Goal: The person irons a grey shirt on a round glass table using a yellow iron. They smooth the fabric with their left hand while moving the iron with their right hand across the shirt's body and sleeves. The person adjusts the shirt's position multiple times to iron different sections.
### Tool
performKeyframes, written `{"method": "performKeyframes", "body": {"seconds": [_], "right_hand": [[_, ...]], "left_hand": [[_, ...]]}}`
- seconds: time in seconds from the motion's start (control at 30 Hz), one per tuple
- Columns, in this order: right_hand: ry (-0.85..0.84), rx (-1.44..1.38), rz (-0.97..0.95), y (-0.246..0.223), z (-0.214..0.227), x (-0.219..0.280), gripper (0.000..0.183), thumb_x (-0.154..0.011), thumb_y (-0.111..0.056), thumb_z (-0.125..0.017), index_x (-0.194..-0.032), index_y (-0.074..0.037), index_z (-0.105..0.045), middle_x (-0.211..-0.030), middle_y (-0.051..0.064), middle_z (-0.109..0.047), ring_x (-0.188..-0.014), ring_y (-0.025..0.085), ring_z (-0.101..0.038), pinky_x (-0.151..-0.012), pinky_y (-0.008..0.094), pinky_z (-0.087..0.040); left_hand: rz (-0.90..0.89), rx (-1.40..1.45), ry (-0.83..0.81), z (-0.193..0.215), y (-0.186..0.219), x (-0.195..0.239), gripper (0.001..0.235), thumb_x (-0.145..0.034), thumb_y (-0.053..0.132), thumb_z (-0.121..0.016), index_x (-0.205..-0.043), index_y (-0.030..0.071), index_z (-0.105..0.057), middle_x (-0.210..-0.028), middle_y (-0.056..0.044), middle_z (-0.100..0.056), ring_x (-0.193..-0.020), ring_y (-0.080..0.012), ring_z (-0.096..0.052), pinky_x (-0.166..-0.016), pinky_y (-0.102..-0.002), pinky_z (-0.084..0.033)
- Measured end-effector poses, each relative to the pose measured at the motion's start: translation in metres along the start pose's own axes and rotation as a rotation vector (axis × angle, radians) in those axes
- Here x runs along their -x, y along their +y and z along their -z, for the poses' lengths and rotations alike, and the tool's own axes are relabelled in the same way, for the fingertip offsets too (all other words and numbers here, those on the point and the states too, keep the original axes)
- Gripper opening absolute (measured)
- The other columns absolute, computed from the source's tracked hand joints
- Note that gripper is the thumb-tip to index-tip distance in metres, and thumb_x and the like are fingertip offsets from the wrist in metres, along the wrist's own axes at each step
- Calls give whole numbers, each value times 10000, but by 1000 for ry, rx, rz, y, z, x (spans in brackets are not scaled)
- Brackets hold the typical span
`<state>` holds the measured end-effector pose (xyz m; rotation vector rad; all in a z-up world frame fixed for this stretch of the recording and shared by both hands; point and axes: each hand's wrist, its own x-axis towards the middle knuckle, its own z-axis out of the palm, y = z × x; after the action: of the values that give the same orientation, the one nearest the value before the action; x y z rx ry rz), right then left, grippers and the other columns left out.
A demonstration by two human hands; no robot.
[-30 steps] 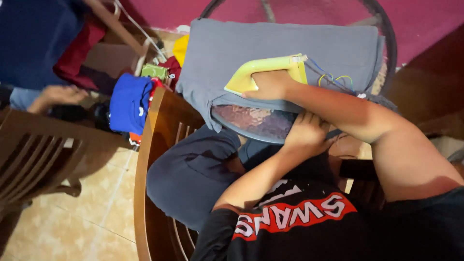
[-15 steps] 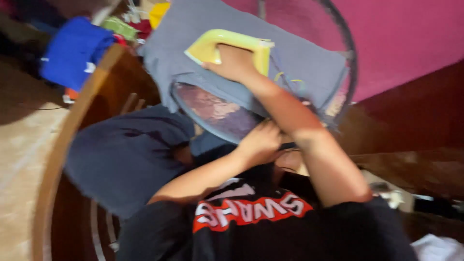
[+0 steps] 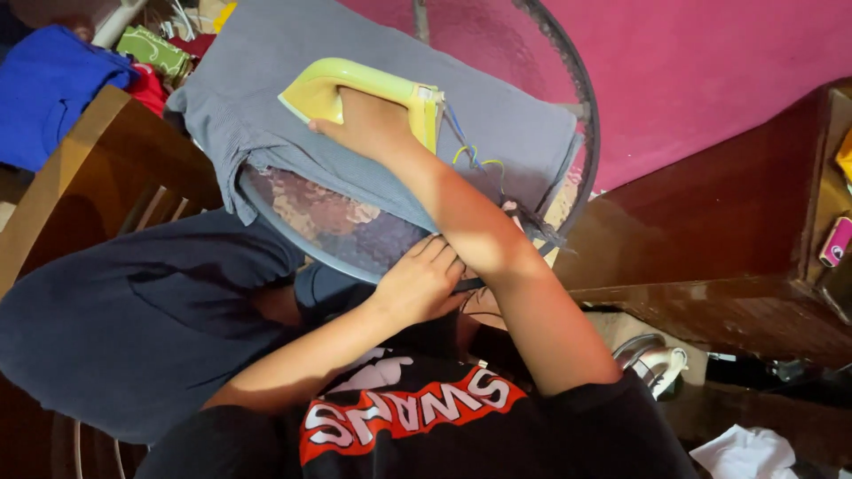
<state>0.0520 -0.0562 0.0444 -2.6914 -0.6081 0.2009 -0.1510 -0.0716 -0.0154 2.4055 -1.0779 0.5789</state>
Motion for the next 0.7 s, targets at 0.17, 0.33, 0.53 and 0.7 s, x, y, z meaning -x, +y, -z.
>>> {"method": "performKeyframes", "body": {"seconds": [0.17,0.33,0.53,0.7], "right_hand": [[100,-66,-205,43,6,-17,728,-797,-642,-727,-1338,-176,-588,-1347,52,-665,-1230,325,-628,-927,449,-528],[214,-19,-314,107,31,-13,806,-729,-705,-760,-1333,-191,-616,-1362,58,-668,-1248,338,-617,-960,453,-495],[188,45,-322,158,50,29,841,-748,-770,-729,-1321,-161,-644,-1331,116,-674,-1178,382,-633,-897,474,-498],[254,71,-340,210,57,63,897,-788,-766,-752,-1364,-93,-611,-1384,178,-623,-1222,434,-579,-962,522,-456]], "left_hand": [[4,28,-17,4,1,-2,502,-748,352,-849,-1044,-7,-662,-1062,-163,-623,-1087,-361,-574,-1058,-458,-475],[-4,-69,-37,-6,0,3,634,-831,464,-780,-1232,-10,-654,-1201,-143,-665,-1179,-328,-582,-1117,-436,-443],[-4,81,-120,6,-9,-2,676,-694,444,-865,-1192,61,-617,-1269,-140,-614,-1181,-343,-558,-981,-446,-466],[-40,531,-317,54,-56,-20,432,-922,371,-720,-1257,100,-678,-1246,-137,-686,-1101,-356,-692,-965,-452,-524]]}}
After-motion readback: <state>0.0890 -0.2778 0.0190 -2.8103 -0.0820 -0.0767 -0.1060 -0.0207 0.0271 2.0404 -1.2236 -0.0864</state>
